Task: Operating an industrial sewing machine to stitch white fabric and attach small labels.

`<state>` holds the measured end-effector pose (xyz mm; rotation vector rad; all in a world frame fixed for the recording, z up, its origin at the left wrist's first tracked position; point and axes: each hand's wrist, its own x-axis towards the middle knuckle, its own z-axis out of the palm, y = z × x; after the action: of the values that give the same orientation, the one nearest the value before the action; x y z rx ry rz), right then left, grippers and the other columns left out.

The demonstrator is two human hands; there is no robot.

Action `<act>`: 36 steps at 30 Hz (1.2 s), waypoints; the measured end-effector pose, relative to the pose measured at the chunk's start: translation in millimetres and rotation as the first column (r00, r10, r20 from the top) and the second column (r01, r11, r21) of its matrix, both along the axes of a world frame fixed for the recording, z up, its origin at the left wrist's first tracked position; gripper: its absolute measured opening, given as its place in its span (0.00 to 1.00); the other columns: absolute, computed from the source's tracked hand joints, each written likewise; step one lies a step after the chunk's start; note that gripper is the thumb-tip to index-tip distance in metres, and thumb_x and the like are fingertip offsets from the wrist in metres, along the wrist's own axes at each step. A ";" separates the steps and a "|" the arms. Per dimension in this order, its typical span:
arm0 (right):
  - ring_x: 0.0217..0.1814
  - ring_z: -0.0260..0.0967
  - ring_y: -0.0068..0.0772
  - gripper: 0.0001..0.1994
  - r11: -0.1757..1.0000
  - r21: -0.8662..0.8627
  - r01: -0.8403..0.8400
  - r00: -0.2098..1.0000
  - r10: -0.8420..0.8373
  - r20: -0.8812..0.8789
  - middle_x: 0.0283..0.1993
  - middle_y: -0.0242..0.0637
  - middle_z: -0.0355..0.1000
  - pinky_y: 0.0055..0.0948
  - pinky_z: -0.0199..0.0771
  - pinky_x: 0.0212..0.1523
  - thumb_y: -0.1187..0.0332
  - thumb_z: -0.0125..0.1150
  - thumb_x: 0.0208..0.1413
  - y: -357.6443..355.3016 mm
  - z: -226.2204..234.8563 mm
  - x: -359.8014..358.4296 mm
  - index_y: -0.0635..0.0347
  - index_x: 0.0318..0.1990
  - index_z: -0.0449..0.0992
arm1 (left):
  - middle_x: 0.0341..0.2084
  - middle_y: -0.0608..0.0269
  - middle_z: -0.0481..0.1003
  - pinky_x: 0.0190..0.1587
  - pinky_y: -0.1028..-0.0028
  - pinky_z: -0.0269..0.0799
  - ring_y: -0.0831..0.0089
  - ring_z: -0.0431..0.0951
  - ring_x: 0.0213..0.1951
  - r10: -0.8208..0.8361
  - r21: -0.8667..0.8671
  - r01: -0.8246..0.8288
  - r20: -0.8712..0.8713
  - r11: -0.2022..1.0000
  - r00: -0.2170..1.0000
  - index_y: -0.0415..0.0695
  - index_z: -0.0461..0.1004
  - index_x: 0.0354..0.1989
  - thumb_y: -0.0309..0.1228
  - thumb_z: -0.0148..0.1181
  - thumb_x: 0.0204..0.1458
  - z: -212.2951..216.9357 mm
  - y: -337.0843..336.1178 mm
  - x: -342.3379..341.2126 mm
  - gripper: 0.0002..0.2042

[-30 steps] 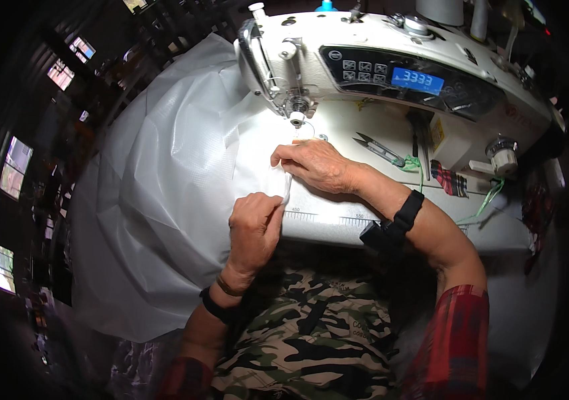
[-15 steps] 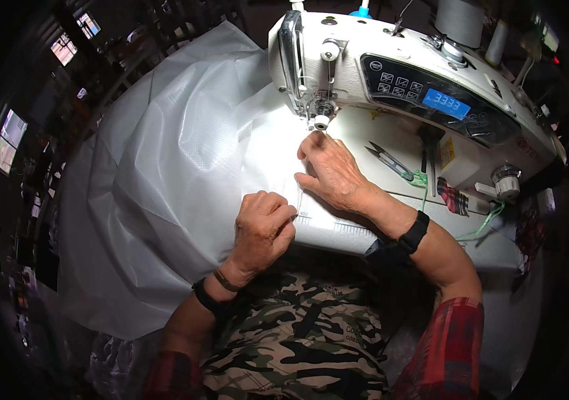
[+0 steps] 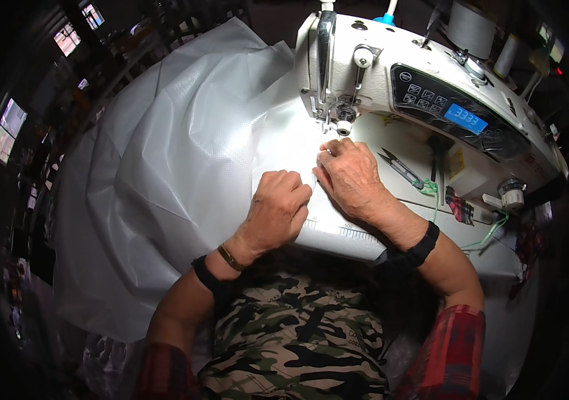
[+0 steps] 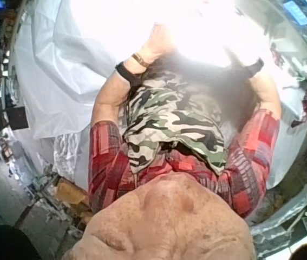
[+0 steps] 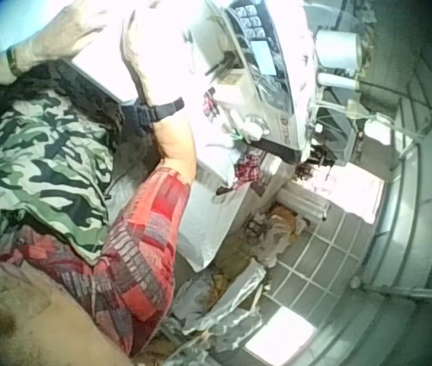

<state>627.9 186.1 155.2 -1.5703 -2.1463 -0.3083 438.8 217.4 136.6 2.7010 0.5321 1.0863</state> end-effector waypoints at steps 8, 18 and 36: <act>0.45 0.70 0.45 0.08 0.998 0.013 0.055 0.998 -0.055 -0.001 0.41 0.47 0.72 0.41 0.70 0.46 0.69 0.59 0.56 10.0 -5.2 7.1 0.65 0.38 0.76 | 0.24 0.57 0.65 0.40 0.63 0.63 0.59 0.68 0.31 -0.002 -0.028 0.002 -0.006 1.000 1.000 0.40 0.68 0.23 0.21 0.54 0.42 0.0 27.2 23.8 0.02; 0.44 0.69 0.45 0.07 0.999 -0.008 0.032 0.999 -0.032 0.017 0.39 0.46 0.71 0.41 0.69 0.45 0.71 0.57 0.55 6.2 -2.1 7.9 0.67 0.36 0.75 | 0.25 0.56 0.67 0.41 0.62 0.64 0.60 0.69 0.31 0.035 -0.067 -0.035 -0.014 0.997 0.999 0.38 0.70 0.24 0.20 0.54 0.43 -0.3 26.4 25.6 0.01; 0.47 0.69 0.47 0.11 0.999 -0.043 -0.004 1.000 0.005 0.015 0.44 0.46 0.71 0.42 0.68 0.49 0.72 0.59 0.56 7.5 -6.0 14.4 0.67 0.45 0.76 | 0.26 0.53 0.67 0.39 0.60 0.66 0.56 0.69 0.31 0.122 -0.041 -0.128 -0.128 0.991 0.984 0.38 0.70 0.26 0.19 0.54 0.43 8.1 36.8 27.4 0.02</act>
<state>642.3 193.6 149.3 -1.5912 -2.1814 -0.2746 466.2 254.2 144.7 2.7378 0.7477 0.9227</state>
